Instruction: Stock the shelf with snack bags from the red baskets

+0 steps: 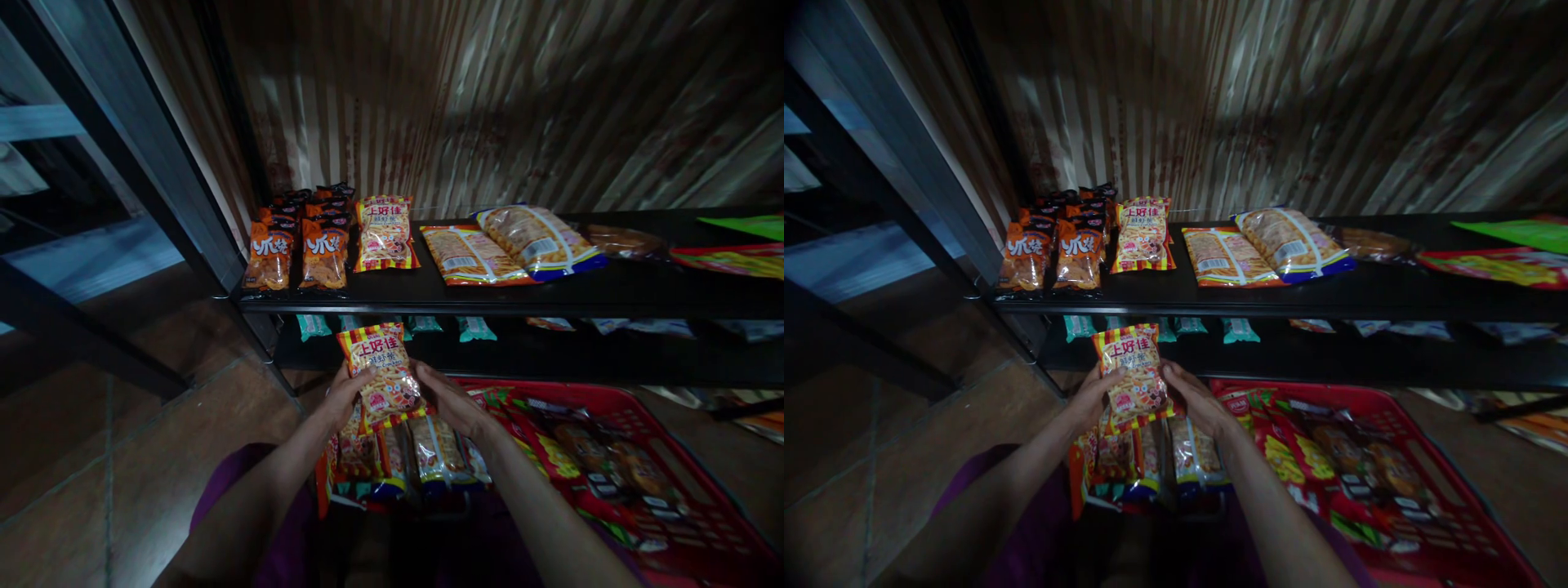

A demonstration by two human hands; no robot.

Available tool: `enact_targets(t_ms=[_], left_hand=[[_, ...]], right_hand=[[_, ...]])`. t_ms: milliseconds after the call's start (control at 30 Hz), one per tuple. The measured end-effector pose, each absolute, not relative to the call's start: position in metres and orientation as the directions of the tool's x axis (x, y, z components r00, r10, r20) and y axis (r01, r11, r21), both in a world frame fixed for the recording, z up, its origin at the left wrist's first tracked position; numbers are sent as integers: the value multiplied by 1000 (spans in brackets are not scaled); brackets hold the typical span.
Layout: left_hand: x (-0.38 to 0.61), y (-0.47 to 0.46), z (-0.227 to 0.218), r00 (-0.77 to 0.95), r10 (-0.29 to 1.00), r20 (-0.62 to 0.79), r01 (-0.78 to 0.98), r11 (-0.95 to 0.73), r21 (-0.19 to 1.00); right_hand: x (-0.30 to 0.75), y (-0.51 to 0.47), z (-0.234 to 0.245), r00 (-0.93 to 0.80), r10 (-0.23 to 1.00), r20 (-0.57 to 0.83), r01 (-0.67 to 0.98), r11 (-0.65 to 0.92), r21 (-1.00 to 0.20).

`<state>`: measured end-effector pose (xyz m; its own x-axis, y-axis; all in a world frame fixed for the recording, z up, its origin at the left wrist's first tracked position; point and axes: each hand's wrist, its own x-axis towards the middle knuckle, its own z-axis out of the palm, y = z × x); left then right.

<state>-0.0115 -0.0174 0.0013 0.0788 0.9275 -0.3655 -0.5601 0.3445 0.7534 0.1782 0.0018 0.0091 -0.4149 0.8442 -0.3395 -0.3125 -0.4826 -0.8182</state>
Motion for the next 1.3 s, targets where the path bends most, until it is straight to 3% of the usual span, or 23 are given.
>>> enact_targets(t_ms=[233,533,733,1067,1300], left_hand=[[-11,-11,-3,50,931,-362,-553,328,766],[-19,1,-7,-17,932,-363,-573,288,767],[-19,-1,-3,46,921,-388,-563,344,751],[-14,-8,-8,245,866,-437,-343,499,796],[-12,-11,0,327,846,-422,-366,525,768]], right_hand=[[175,-2,-3,-433,831,-349,-205,-468,-860],[176,-3,1,-349,829,-437,-199,-521,-830],[174,-1,2,-284,821,-495,-263,-563,-784],[172,5,4,-137,812,-568,-230,-583,-779],[173,6,-1,-70,824,-563,-245,-561,-791]])
